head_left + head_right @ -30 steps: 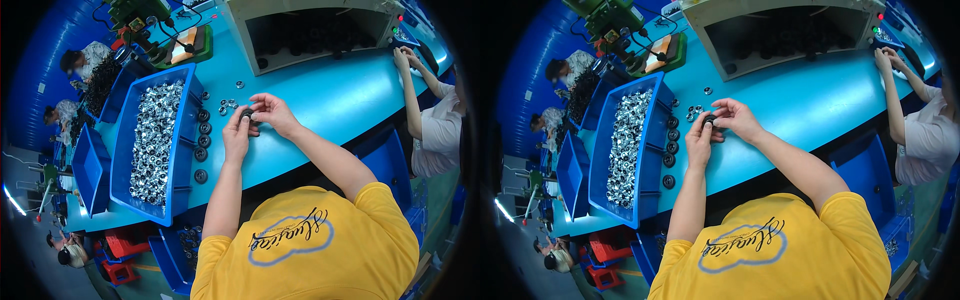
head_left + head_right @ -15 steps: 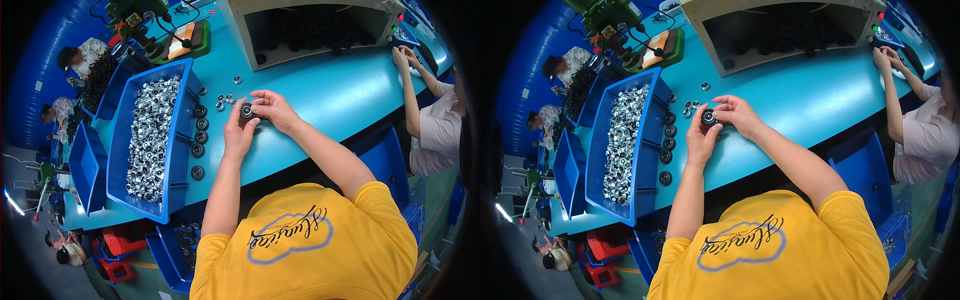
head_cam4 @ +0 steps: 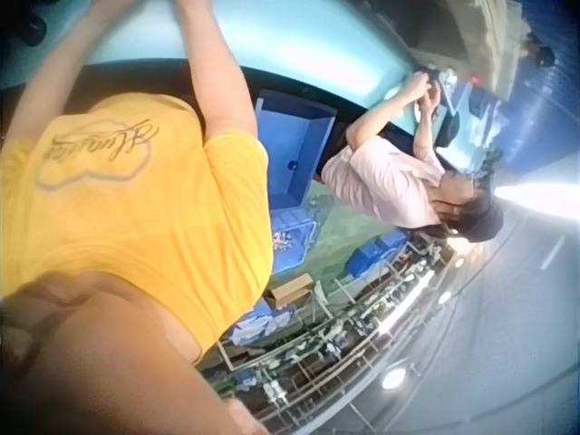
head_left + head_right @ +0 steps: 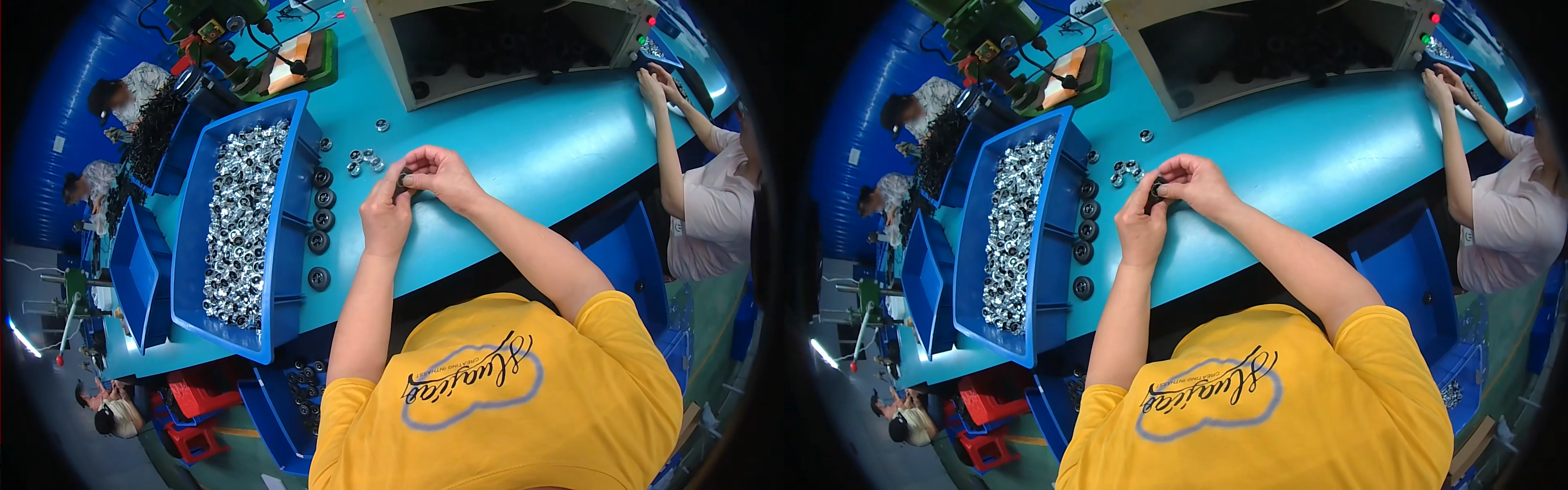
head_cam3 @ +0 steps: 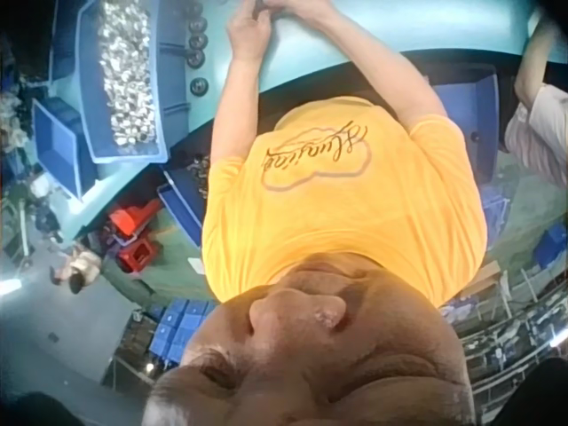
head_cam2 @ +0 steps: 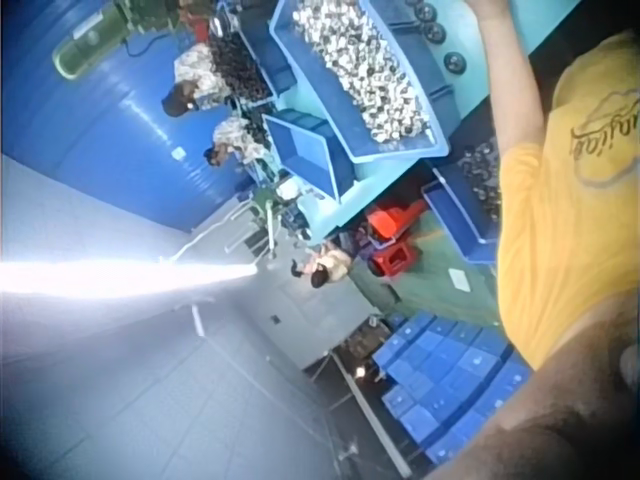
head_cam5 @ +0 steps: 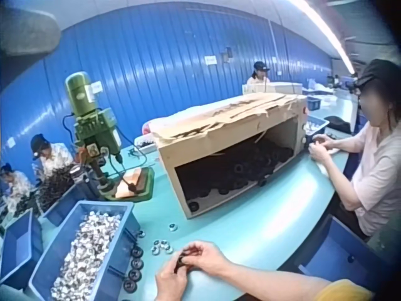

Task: The person is manually assembling small wheels by inserting metal bearings into them at a factory workbench.

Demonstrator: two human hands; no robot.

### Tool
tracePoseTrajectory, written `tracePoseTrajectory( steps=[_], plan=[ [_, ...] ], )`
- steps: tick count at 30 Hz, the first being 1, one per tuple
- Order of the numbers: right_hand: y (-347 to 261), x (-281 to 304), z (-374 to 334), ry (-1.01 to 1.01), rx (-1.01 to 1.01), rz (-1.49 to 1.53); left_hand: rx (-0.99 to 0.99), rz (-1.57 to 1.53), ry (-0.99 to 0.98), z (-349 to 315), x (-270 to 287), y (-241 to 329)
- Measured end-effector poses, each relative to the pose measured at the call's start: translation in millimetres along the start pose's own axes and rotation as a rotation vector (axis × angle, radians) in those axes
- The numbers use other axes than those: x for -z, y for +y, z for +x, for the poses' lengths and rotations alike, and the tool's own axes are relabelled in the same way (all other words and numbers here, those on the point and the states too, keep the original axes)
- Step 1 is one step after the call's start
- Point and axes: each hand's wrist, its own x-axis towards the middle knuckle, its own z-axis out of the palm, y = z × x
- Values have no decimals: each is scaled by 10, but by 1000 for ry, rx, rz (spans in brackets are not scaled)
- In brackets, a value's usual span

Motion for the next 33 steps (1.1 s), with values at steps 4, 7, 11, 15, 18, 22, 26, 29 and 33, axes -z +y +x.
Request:
tracePoseTrajectory(
  steps=[4,7,11,15,18,22,26,29,33],
  plan=[
    [-89,-25,-16,-34,-46,60,72,-135,-19,4,-2,-32],
    [-48,-9,-6,-42,-48,-10,102,-143,-18,-30,-22,-39],
    [69,21,35,-15,0,-102,64,-65,-54,-28,-32,2],
    [-81,-99,-39,87,24,-308,-39,99,-31,-30,-15,-18],
    [-74,-5,-6,-104,-60,67,50,-162,-38,-36,-23,57],
    [-47,74,19,-143,-113,125,244,-516,-169,-32,12,19],
    [-81,-26,-47,-58,43,-119,259,-468,-144,-32,-9,27],
    [-173,-20,-58,-108,-46,97,382,-601,-181,14,89,66],
    [-144,30,-21,-94,-63,127,423,-766,-199,56,133,53]
  ],
)
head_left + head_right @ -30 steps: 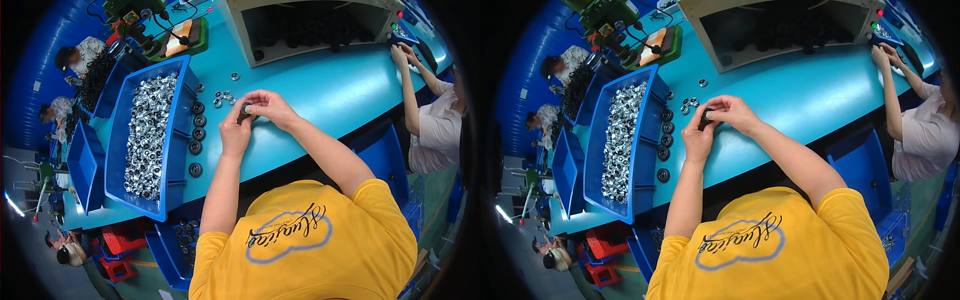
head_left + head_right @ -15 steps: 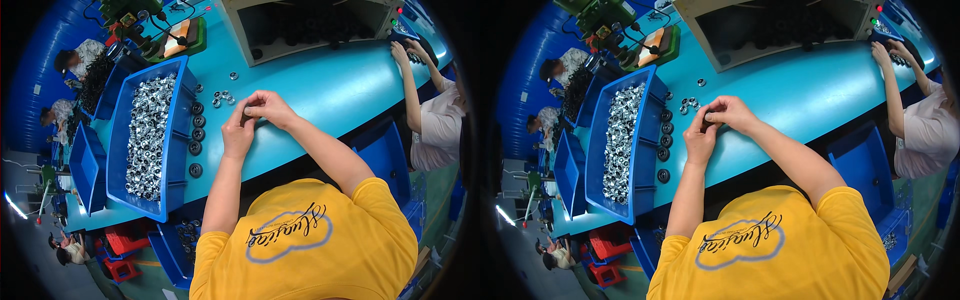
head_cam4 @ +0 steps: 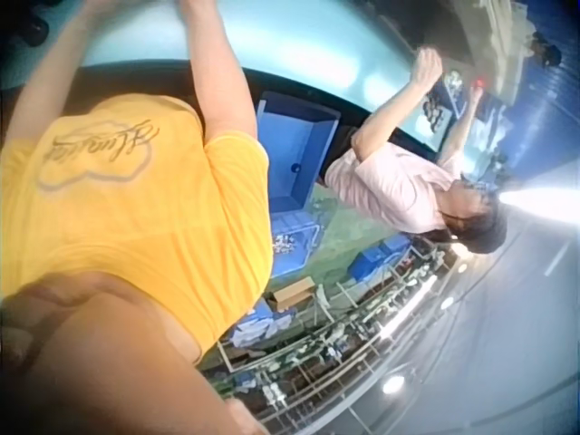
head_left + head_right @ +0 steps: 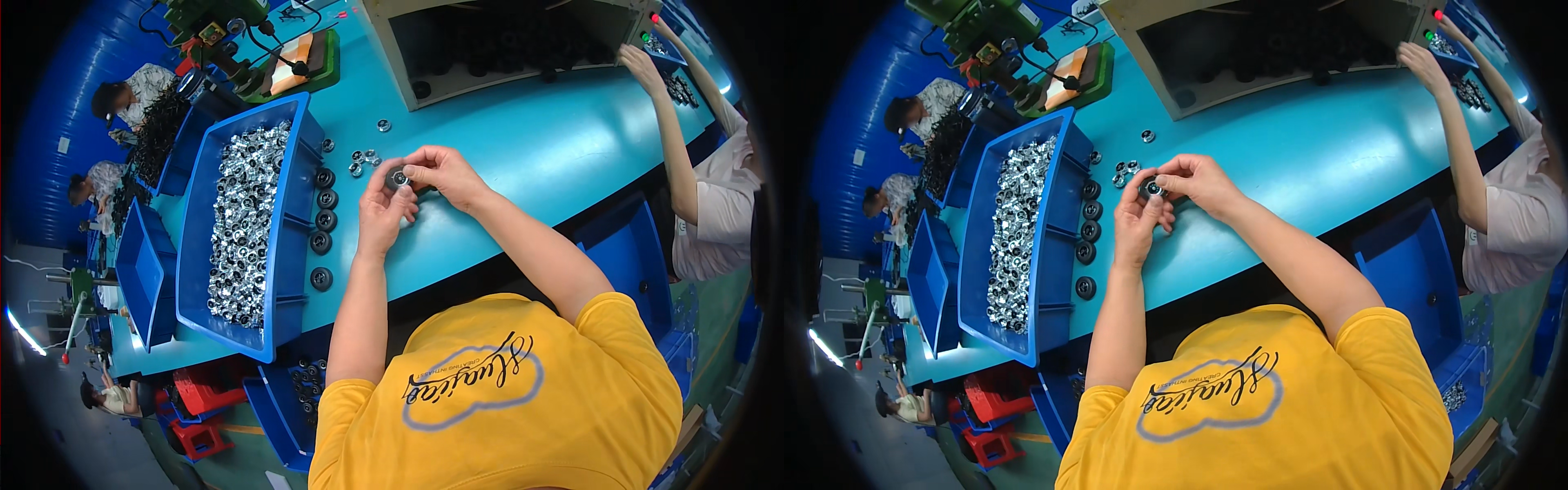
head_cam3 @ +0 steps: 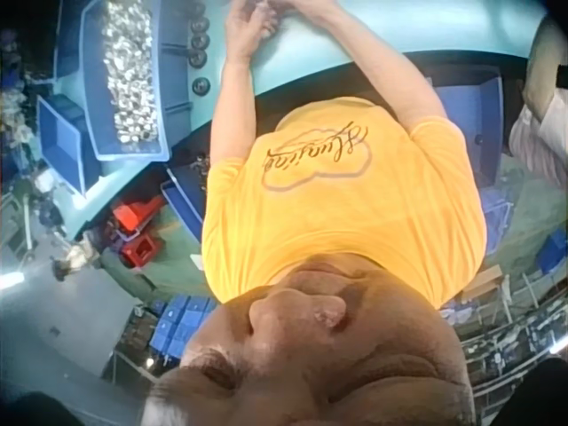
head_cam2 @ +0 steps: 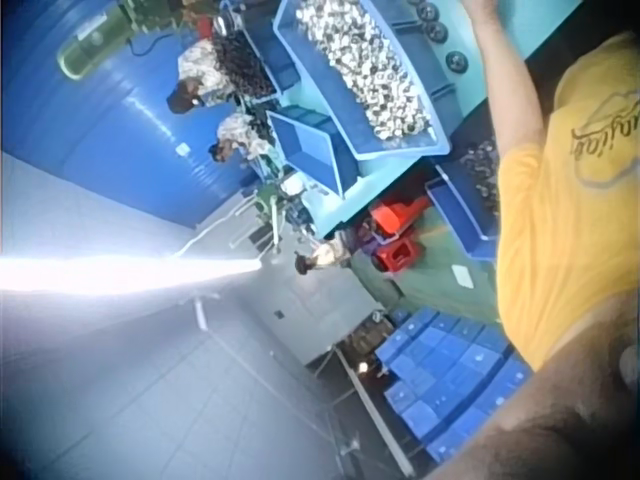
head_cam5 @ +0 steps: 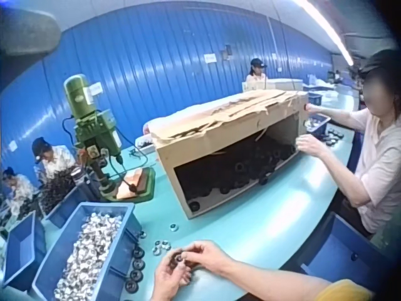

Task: The person is manually assembling small wheels by inserting metal bearings into them at a factory workbench.

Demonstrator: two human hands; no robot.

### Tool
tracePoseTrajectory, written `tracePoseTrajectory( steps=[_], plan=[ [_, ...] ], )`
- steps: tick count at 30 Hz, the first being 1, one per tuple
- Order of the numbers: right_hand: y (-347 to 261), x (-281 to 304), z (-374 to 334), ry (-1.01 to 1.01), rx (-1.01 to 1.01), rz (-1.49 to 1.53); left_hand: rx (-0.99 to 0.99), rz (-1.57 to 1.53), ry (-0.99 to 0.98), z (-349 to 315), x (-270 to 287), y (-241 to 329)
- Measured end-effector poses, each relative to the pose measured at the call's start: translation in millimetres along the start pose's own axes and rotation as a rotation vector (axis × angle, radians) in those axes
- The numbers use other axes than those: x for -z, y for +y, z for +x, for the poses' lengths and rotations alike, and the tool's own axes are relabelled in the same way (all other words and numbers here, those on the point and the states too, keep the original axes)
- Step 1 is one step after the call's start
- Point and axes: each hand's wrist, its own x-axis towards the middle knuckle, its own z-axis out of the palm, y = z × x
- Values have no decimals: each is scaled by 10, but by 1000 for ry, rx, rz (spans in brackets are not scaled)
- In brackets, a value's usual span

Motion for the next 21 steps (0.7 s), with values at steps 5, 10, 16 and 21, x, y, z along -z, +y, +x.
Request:
tracePoseTrajectory(
  steps=[5,10,16,21],
  plan=[
    [21,-66,5,3,36,-33,-29,63,62,24,118,-109],
    [81,-74,26,61,58,-130,21,59,47,27,82,-97],
    [148,-55,62,115,70,-142,21,243,72,-4,-48,-66],
    [130,-84,39,88,91,-184,-101,364,89,-13,-65,-152]
  ],
)
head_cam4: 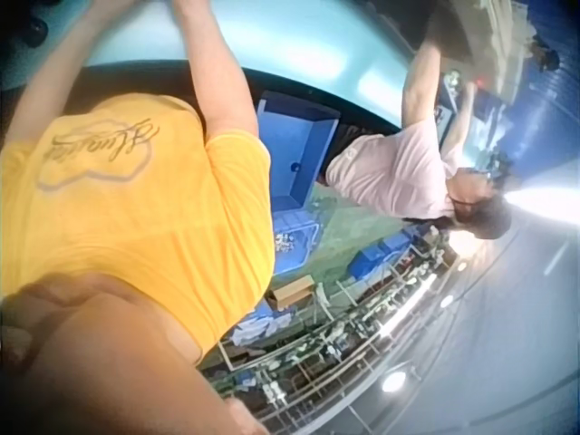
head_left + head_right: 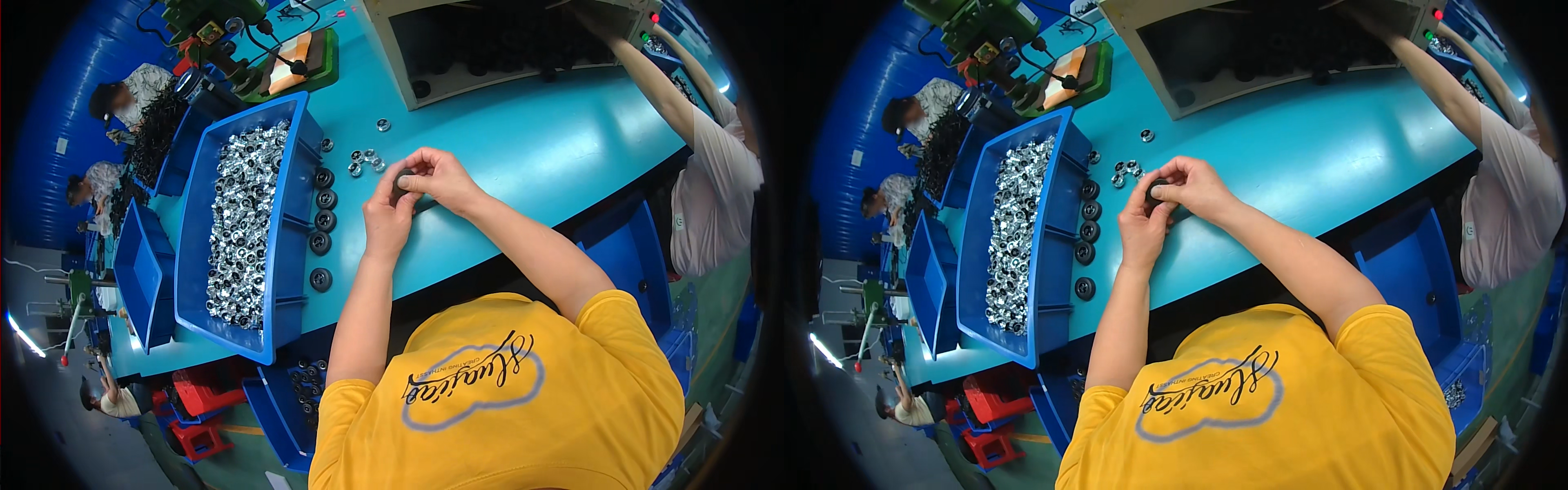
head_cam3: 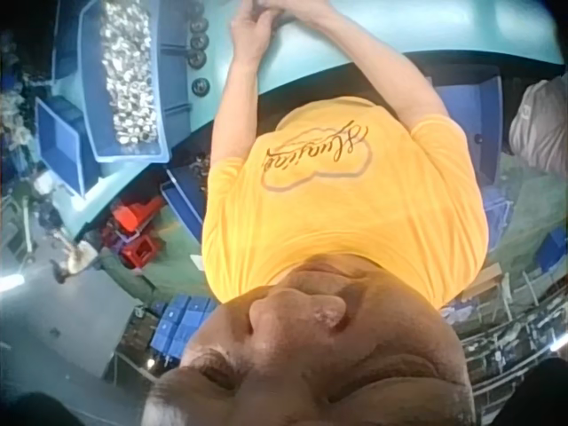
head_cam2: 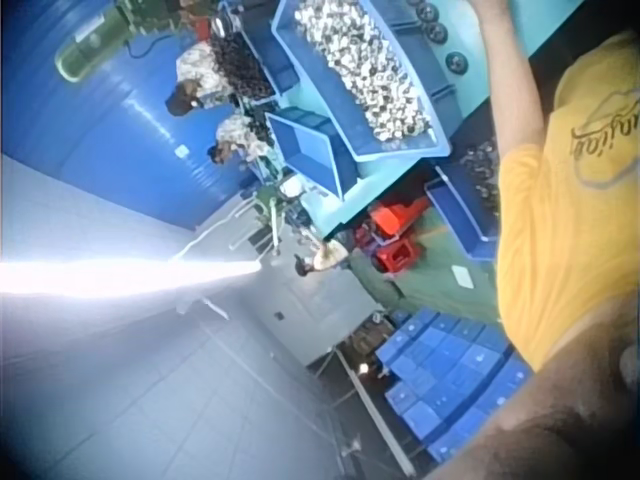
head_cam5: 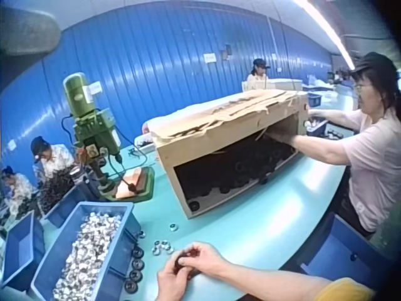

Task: The person is manually assembling small wheels by inserting metal bearings into them at a factory workbench.

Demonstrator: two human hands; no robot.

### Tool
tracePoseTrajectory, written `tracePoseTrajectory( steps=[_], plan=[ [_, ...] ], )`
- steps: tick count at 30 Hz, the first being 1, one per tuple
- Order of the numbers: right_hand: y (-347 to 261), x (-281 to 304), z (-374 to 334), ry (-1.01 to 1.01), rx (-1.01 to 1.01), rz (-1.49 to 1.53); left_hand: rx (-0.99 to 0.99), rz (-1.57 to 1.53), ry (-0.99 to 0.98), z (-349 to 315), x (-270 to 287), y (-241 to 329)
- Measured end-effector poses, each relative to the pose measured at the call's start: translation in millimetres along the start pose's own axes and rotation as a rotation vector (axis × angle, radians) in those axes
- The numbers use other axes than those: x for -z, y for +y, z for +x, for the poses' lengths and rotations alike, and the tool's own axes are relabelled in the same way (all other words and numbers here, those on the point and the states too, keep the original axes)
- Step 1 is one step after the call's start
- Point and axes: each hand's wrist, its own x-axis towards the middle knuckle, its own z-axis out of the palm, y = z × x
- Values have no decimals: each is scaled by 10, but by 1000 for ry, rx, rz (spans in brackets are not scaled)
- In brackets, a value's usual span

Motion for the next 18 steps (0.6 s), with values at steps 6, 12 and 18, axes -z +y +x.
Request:
tracePoseTrajectory(
  steps=[6,12,18],
  plan=[
    [-29,66,-21,-43,-43,95,6,-17,4,-22,10,31],
    [9,120,7,-112,-120,328,130,-156,-43,-21,51,140],
    [-16,84,-3,-68,-102,270,115,-213,-46,18,71,96]
  ],
)
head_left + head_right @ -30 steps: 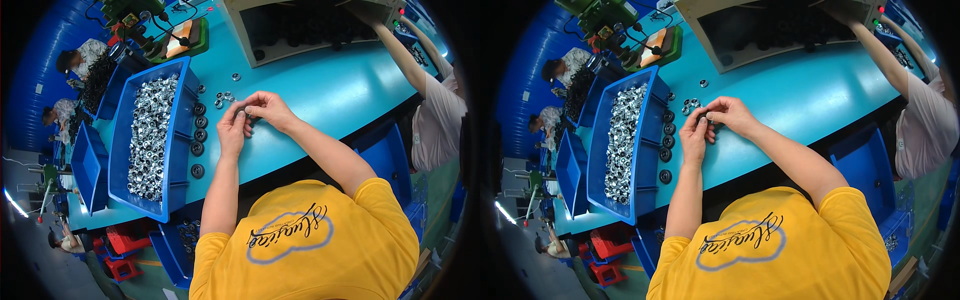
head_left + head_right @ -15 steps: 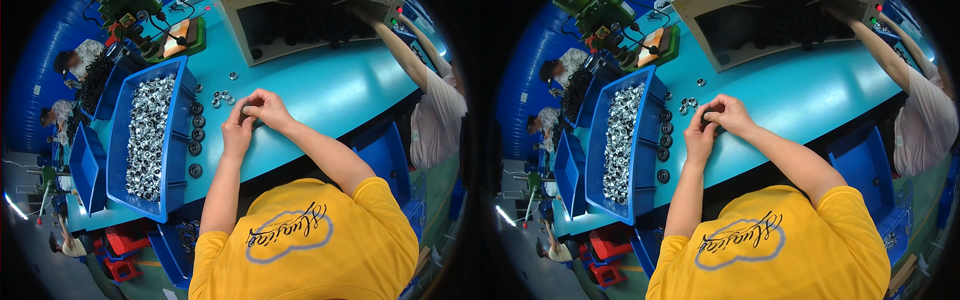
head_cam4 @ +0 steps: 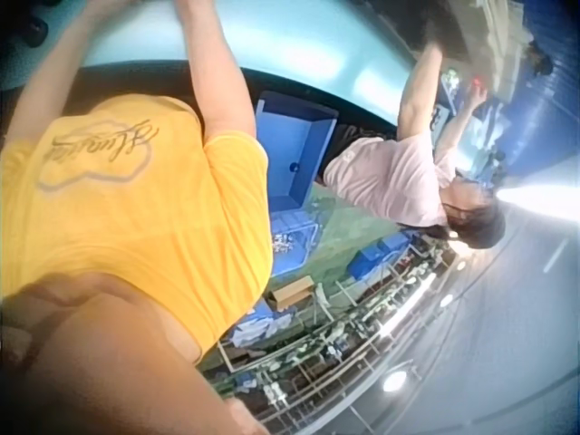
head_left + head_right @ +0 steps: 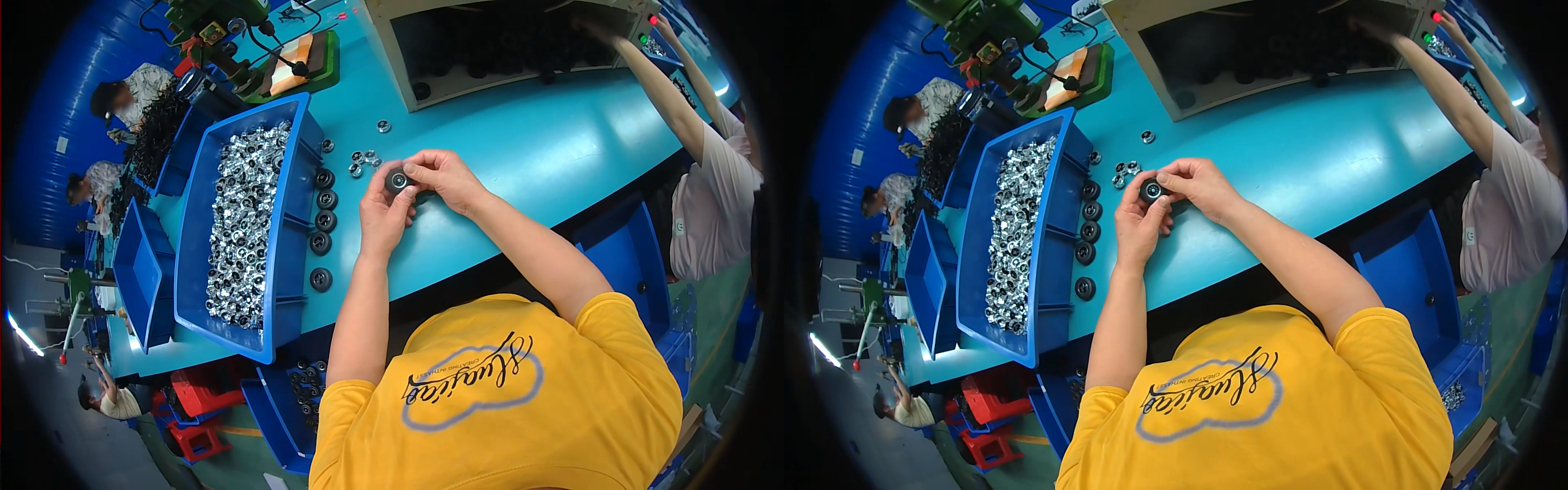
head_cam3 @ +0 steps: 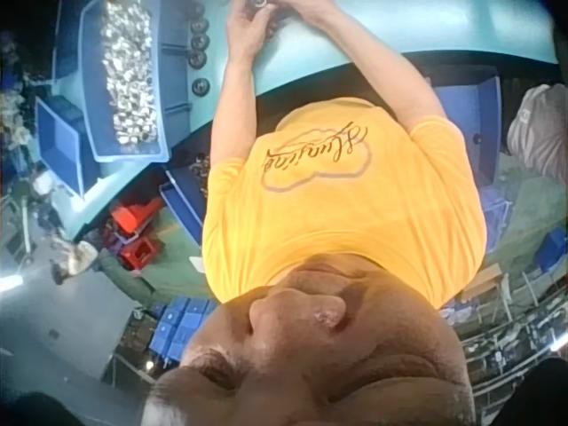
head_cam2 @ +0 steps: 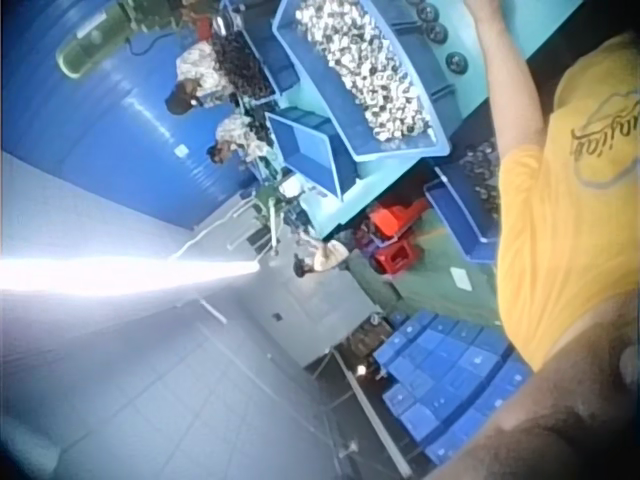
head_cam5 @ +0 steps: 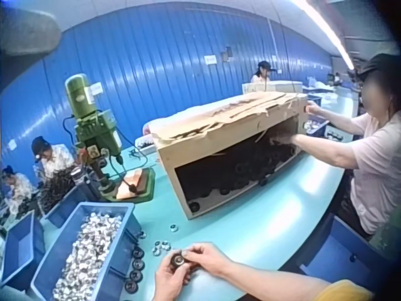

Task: The person is manually assembling small wheels by inserting metal bearings into them at a factory workbench.

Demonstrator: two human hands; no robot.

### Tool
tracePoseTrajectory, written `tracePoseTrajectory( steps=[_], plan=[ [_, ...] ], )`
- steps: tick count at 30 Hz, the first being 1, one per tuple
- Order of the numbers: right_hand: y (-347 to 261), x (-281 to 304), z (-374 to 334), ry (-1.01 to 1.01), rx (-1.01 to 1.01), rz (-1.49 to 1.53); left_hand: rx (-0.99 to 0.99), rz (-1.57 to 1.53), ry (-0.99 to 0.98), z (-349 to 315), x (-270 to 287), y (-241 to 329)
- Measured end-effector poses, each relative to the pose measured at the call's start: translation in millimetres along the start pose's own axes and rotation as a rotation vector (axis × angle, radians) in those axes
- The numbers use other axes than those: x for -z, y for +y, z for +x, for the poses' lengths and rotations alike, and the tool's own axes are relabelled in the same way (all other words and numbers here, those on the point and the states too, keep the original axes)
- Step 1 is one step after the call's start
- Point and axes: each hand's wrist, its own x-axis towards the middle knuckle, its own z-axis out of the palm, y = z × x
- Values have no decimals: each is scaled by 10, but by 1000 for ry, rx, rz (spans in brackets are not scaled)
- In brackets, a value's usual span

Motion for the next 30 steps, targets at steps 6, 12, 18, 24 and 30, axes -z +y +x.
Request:
tracePoseTrajectory(
  steps=[6,12,18,24,30],
  plan=[
    [-20,-50,-32,-24,14,14,31,-65,11,33,60,-27],
    [6,-51,2,-20,-2,-13,-25,30,-35,20,74,-47],
    [2,37,32,-32,-100,-56,-115,148,-7,-11,48,-124],
    [-8,21,22,32,-54,-201,-275,325,116,-42,-52,-60],
    [-108,-20,-24,35,35,-238,-487,849,279,-35,-4,-45]
  ],
)
